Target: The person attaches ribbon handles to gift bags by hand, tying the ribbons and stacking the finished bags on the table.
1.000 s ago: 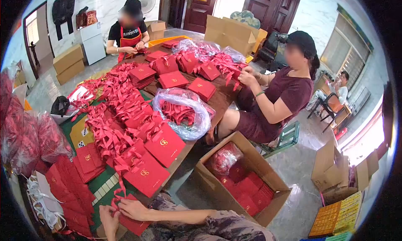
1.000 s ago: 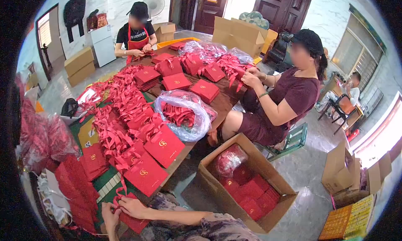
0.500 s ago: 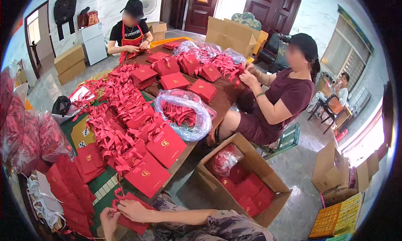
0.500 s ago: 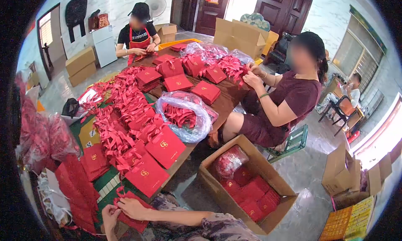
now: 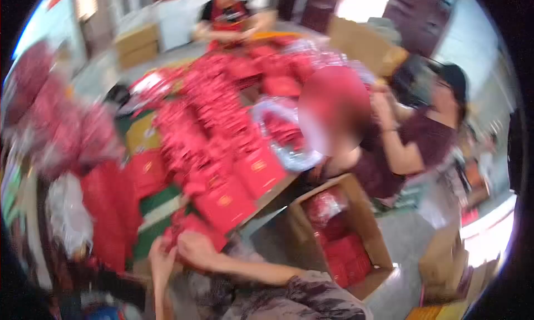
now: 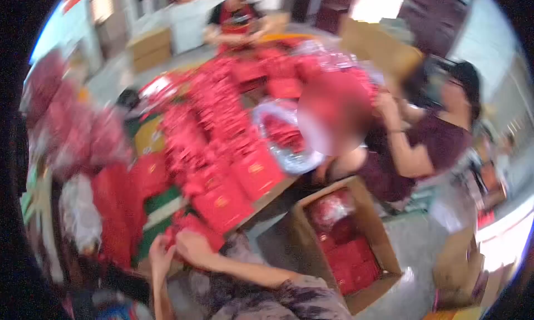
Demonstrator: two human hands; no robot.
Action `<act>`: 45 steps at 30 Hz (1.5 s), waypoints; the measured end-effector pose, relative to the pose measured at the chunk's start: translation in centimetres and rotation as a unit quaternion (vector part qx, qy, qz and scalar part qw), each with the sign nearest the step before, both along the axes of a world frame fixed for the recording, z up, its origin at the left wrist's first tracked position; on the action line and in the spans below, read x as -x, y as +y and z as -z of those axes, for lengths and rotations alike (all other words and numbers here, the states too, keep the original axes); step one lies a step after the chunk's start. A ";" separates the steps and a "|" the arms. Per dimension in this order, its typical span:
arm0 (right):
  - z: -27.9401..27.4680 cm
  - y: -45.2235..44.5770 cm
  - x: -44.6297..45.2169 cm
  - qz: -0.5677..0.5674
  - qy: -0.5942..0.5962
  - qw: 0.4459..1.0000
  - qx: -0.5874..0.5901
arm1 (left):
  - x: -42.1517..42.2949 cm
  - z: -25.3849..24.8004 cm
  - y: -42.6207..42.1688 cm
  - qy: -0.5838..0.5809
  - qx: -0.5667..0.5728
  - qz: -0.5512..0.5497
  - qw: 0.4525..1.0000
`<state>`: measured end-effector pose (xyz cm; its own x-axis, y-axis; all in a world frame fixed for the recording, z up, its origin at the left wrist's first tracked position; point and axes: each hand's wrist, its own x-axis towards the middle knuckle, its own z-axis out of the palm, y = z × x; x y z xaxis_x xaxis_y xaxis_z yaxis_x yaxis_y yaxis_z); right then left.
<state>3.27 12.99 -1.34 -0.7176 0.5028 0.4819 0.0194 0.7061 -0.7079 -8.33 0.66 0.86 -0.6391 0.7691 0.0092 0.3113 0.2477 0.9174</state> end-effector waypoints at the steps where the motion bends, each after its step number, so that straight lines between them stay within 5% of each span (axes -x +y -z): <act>1: -1.3 0.4 -1.0 -0.006 -0.049 0.998 -0.033 | -1.1 -1.1 1.1 -0.101 -0.024 -0.042 0.994; 2: -0.9 0.3 -1.2 -0.017 -0.116 0.993 -0.017 | -1.3 -1.0 1.1 -0.007 -0.004 -0.045 0.999; 3: -1.0 0.4 -1.5 -0.009 -0.008 1.000 -0.007 | -1.4 -1.9 1.0 0.008 0.032 -0.023 0.999; 5: -1.0 0.7 -1.6 -0.030 -0.052 0.998 -0.005 | -0.6 0.6 0.5 0.068 0.048 -0.027 0.996; 20: -2.5 0.2 -1.5 -0.044 -0.109 0.993 0.011 | 0.5 0.1 -0.3 -0.105 0.096 -0.001 0.990; 31: -4.0 -0.4 -0.9 -0.034 -0.107 0.988 -0.102 | -2.3 -5.1 0.1 -0.016 0.067 -0.057 0.996; 36: -5.1 -0.4 -1.2 -0.033 -0.069 0.992 0.097 | -1.8 -3.7 -0.1 -0.029 0.004 -0.093 0.995; 45: -5.5 0.3 -1.5 -0.047 -0.131 0.990 0.020 | -2.7 -3.3 0.4 0.031 0.017 -0.095 0.995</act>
<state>4.80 13.29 4.13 -0.8599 0.4428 0.2538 0.1419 0.6851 -0.7145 -5.59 1.03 4.17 -0.7713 0.6358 0.0288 0.3118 0.3382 0.8879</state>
